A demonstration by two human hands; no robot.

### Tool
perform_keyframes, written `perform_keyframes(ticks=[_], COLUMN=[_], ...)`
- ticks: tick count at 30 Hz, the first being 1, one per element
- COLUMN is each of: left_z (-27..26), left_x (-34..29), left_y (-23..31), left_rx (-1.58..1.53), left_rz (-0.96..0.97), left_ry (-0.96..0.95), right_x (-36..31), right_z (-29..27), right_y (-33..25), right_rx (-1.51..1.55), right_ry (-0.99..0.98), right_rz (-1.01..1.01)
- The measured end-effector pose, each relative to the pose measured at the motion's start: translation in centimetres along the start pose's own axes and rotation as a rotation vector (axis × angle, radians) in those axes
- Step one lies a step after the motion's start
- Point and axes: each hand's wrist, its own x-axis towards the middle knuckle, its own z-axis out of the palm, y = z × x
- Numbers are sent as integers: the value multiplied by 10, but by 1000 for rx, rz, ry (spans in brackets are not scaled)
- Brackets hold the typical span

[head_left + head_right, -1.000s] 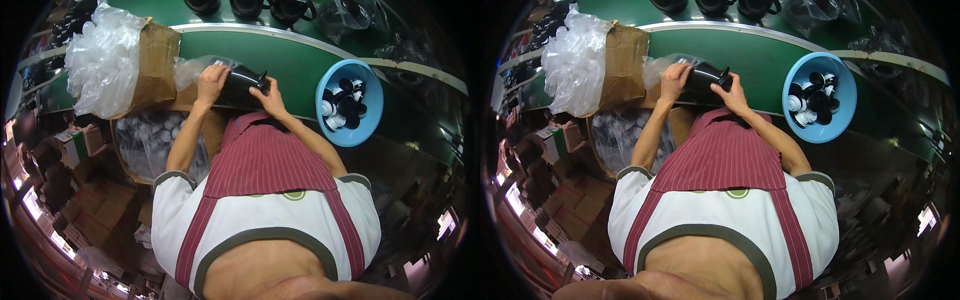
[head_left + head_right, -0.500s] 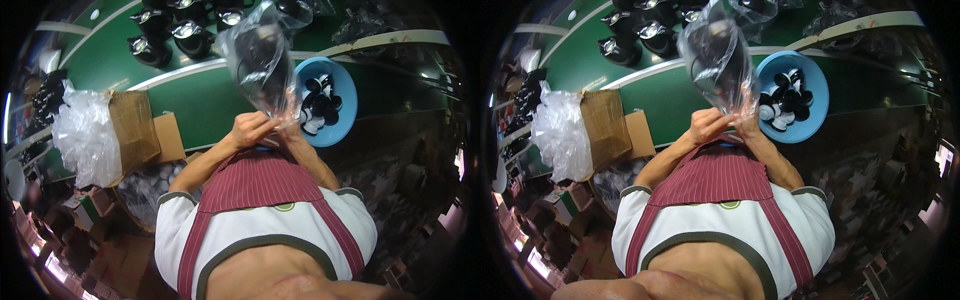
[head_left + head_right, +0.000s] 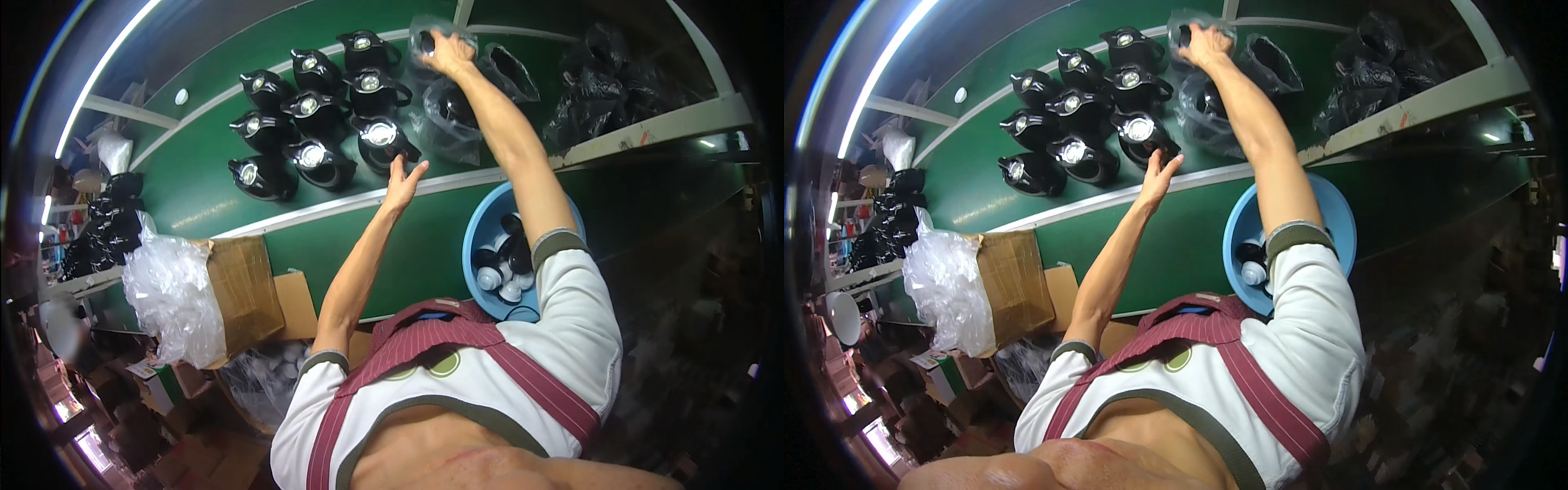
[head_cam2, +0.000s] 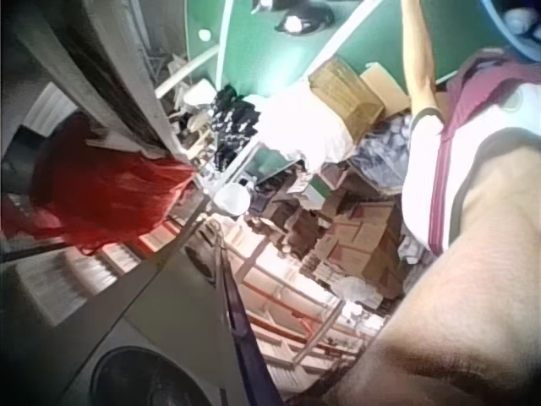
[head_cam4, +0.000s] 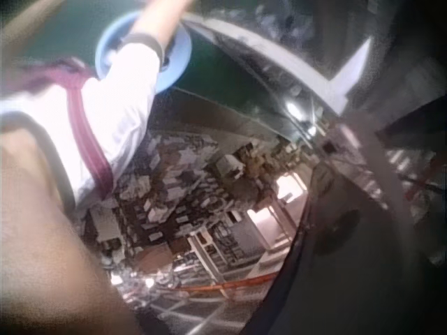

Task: The person repeatedly picks up black kettle-like appliances from a green workbench, places them into clear plastic bags, and sets the packaged units aside. The person also handles small white and black components from a blue basin, placing them into the bags with the appliances.

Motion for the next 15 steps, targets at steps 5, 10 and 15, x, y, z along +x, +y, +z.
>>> perform_keyframes(ticks=[5,10,15], left_z=[-8,-54,-78], left_x=[11,-57,-151], left_y=[6,-4,-4], left_rx=[-280,-44,328], left_rz=[79,161,138], left_ry=[53,272,158], right_x=[-73,-289,-441], right_z=[7,-54,21], right_y=[13,58,117], right_rx=[141,560,354], right_ry=[319,520,-182], right_rz=[-316,-285,-146])
